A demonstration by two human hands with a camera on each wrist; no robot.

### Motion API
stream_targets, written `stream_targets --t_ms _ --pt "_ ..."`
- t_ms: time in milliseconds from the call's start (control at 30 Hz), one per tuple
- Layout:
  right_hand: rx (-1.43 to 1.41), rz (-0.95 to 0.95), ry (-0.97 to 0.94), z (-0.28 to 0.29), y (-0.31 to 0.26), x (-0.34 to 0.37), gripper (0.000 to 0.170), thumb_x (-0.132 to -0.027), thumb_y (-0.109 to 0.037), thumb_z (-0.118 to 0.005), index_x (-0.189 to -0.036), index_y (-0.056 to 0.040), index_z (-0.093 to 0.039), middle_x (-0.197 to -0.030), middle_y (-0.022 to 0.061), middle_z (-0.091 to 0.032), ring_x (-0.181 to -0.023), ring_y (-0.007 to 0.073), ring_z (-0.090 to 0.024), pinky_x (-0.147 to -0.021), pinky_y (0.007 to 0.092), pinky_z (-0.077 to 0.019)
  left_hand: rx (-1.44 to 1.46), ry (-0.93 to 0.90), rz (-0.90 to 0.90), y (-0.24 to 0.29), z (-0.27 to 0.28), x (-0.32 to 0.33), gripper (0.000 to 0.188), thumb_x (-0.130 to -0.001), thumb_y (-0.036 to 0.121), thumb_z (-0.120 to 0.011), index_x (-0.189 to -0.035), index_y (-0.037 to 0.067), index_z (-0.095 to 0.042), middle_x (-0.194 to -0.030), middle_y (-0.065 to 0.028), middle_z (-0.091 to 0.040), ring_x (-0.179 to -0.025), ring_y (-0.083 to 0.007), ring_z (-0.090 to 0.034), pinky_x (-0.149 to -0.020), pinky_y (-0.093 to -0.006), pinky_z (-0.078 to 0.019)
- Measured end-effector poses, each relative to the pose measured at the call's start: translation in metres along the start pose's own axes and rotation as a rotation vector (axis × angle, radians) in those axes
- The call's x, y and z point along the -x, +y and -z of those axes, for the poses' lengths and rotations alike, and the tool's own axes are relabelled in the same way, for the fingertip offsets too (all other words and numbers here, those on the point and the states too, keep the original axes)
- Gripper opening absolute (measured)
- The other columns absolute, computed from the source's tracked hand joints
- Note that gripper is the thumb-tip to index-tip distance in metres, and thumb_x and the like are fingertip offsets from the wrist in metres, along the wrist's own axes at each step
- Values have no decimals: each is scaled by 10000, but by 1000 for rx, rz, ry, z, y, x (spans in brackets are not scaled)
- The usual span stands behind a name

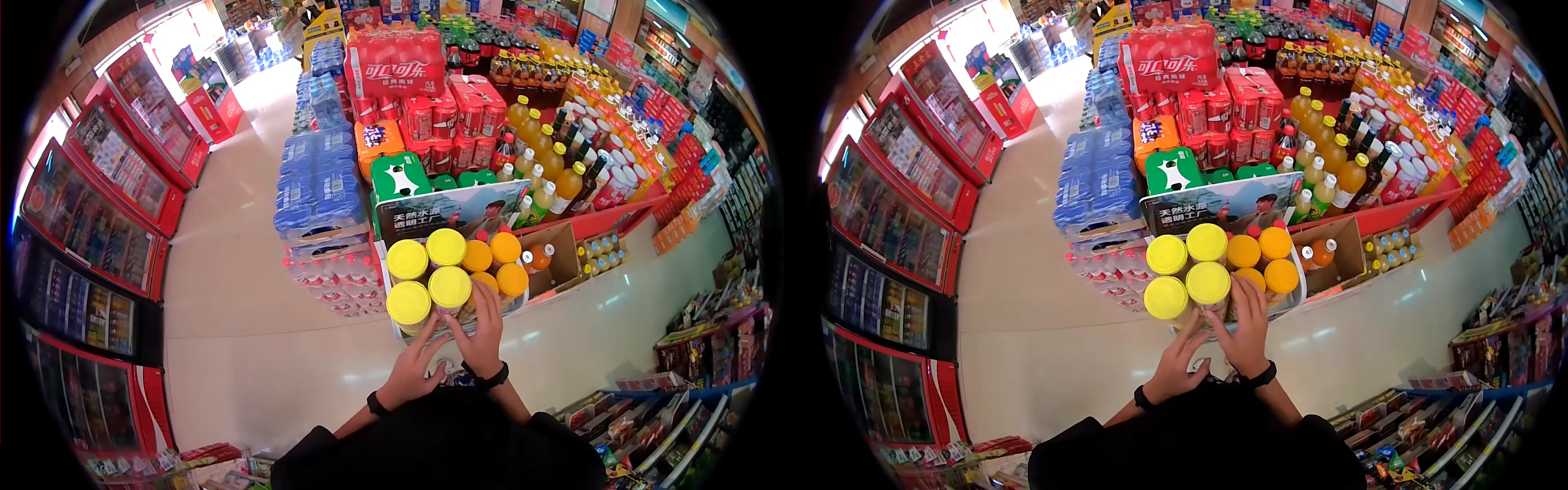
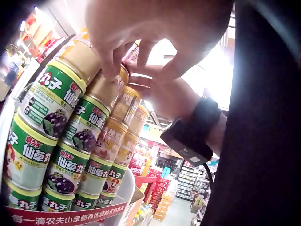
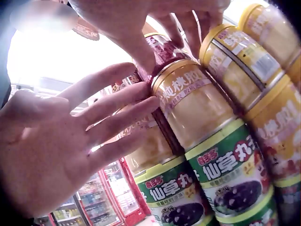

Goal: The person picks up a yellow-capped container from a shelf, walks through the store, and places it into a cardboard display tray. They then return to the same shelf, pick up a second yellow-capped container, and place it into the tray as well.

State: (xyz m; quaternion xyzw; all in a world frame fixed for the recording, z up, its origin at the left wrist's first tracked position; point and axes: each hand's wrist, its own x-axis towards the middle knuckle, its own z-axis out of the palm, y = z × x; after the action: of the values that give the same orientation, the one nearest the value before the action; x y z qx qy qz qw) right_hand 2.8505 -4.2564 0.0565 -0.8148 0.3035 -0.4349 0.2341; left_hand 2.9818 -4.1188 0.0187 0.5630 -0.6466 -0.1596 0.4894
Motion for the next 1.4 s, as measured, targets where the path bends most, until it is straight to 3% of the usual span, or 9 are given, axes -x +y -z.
stream_targets --t_ms 300,500,633,800,967,1033,1133,1167,1400 --pt "-1 10 -12 3 2 2 654 -887 -90 -843 -1472 43 -582 -1450 245 -626 -1351 463 -575 -1153 540 -445 -17 6 73 -9 -11 6 592 -890 1 -741 -1472 58 -648 -1711 -294 -388 -1477 -453 -548 -1159 -486 -513" --pt "-103 154 -34 14 42 14 333 -858 45 -752 -1189 5 -731 -1327 203 -712 -1250 436 -659 -1079 511 -520 -169 115 156 4 -20 6 525 -895 -14 -713 -1411 78 -687 -1672 -241 -480 -1408 -425 -616 -1110 -471 -553" --pt "-205 338 -89 28 68 14 256 -791 92 -713 -1016 -26 -746 -1246 164 -753 -1157 397 -716 -988 478 -593 -224 129 339 16 -41 12 481 -913 -13 -690 -1383 92 -695 -1678 -193 -491 -1374 -393 -647 -1073 -459 -576" --pt "-296 459 -202 46 100 17 262 -755 80 -712 -992 -28 -743 -1249 153 -757 -1153 393 -727 -969 468 -613 -345 153 486 38 -80 14 445 -935 16 -681 -1372 101 -695 -1667 -154 -515 -1310 -374 -681 -1049 -444 -587" --pt "-422 503 -324 44 126 26 241 -772 41 -719 -1006 -10 -746 -1273 160 -743 -1128 363 -726 -928 431 -623 -351 114 607 63 -118 35 378 -977 60 -692 -1353 101 -701 -1508 -125 -660 -1223 -372 -710 -1020 -433 -589" --pt "-454 515 -422 47 132 34 240 -764 40 -721 -998 -11 -735 -1226 147 -747 -1078 352 -730 -896 427 -625 -294 106 663 79 -131 46 338 -1004 94 -692 -1341 95 -704 -1359 -128 -735 -1174 -376 -720 -990 -438 -592" --pt "-477 531 -518 51 131 40 234 -764 37 -722 -991 -22 -719 -1122 106 -747 -968 311 -733 -825 413 -619 -225 47 801 98 -149 65 326 -1019 122 -679 -1344 93 -701 -1286 -136 -747 -1116 -373 -732 -956 -444 -595" --pt "-488 525 -554 52 130 44 229 -771 38 -718 -991 -23 -718 -1105 99 -748 -956 306 -734 -812 411 -616 -236 84 782 103 -156 70 332 -1022 129 -665 -1352 103 -695 -1210 -137 -750 -1048 -369 -738 -910 -447 -597" --pt "-532 622 -835 48 90 82 165 -844 29 -682 -989 -42 -720 -995 80 -756 -901 309 -733 -759 418 -593 -358 289 796 137 -175 119 319 -1010 149 -656 -1326 130 -698 -1162 -121 -752 -993 -359 -731 -866 -455 -593"
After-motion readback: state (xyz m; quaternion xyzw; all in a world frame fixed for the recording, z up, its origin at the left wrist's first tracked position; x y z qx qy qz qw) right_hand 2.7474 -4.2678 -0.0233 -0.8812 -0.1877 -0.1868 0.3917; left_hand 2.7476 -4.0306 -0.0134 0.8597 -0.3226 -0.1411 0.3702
